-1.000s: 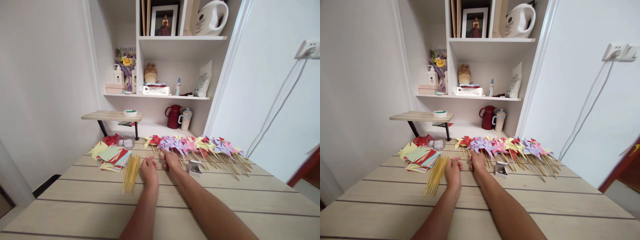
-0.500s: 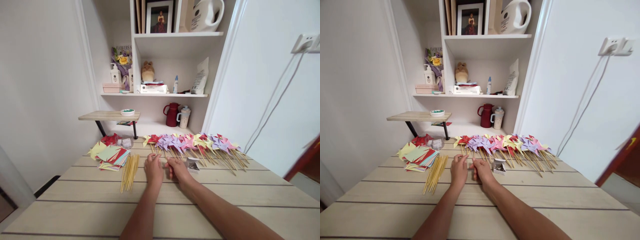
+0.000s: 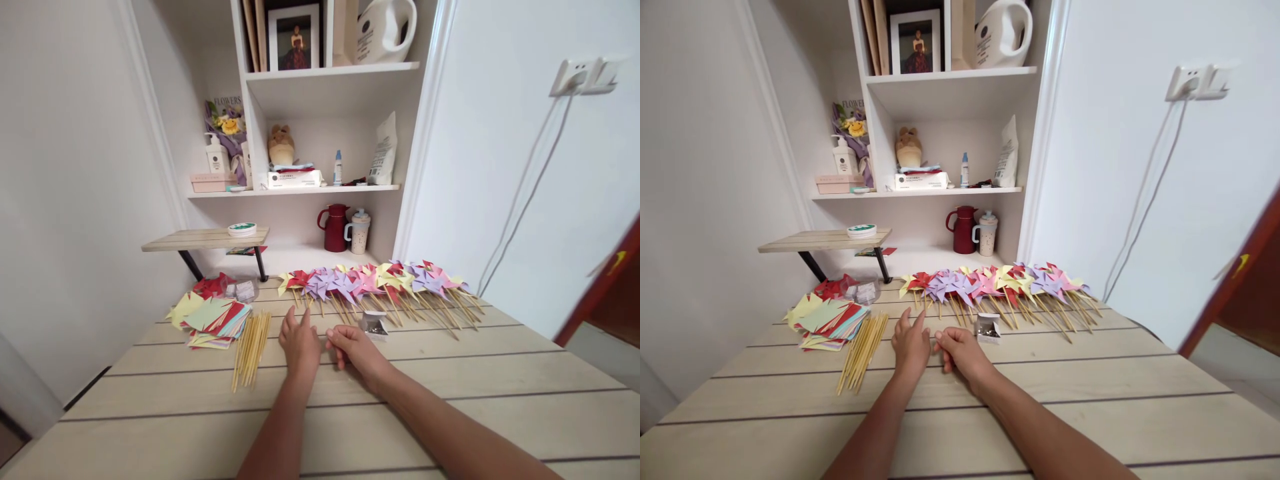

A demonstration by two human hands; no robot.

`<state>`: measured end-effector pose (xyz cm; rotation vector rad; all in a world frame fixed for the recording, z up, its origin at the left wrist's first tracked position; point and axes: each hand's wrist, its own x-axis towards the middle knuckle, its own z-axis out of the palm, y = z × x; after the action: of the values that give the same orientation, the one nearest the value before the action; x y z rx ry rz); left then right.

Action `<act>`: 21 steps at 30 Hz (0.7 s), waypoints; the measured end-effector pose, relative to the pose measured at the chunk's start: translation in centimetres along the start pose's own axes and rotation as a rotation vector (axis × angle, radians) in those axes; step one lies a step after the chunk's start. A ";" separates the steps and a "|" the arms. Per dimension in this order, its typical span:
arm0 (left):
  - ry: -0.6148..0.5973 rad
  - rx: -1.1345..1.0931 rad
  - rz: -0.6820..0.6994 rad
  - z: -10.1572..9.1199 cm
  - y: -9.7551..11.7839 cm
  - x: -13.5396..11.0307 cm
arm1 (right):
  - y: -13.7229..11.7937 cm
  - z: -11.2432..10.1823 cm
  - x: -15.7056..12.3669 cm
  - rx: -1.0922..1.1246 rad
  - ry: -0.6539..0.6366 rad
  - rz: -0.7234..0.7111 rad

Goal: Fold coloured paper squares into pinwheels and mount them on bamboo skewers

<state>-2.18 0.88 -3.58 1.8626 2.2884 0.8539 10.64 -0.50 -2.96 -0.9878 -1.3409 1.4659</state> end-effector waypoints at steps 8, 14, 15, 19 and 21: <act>-0.037 0.028 0.076 0.4 -0.1 0.1 | 0.2 -0.1 0.1 -0.057 -0.045 -0.013; -0.075 0.084 0.107 0.4 -0.1 0.0 | 0.4 -0.3 0.1 -0.081 -0.094 -0.036; -0.076 0.083 0.103 0.3 -0.1 0.0 | 0.4 -0.3 0.1 -0.082 -0.100 -0.034; -0.077 0.053 0.092 -0.2 0.1 -0.1 | 0.5 -0.3 0.2 -0.076 -0.120 -0.031; -0.068 0.014 0.076 -0.2 0.1 -0.1 | 0.5 -0.3 0.2 -0.073 -0.129 -0.035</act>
<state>-2.19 0.77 -3.40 1.9641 2.2031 0.7726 10.85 -0.21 -3.52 -0.9244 -1.5064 1.4844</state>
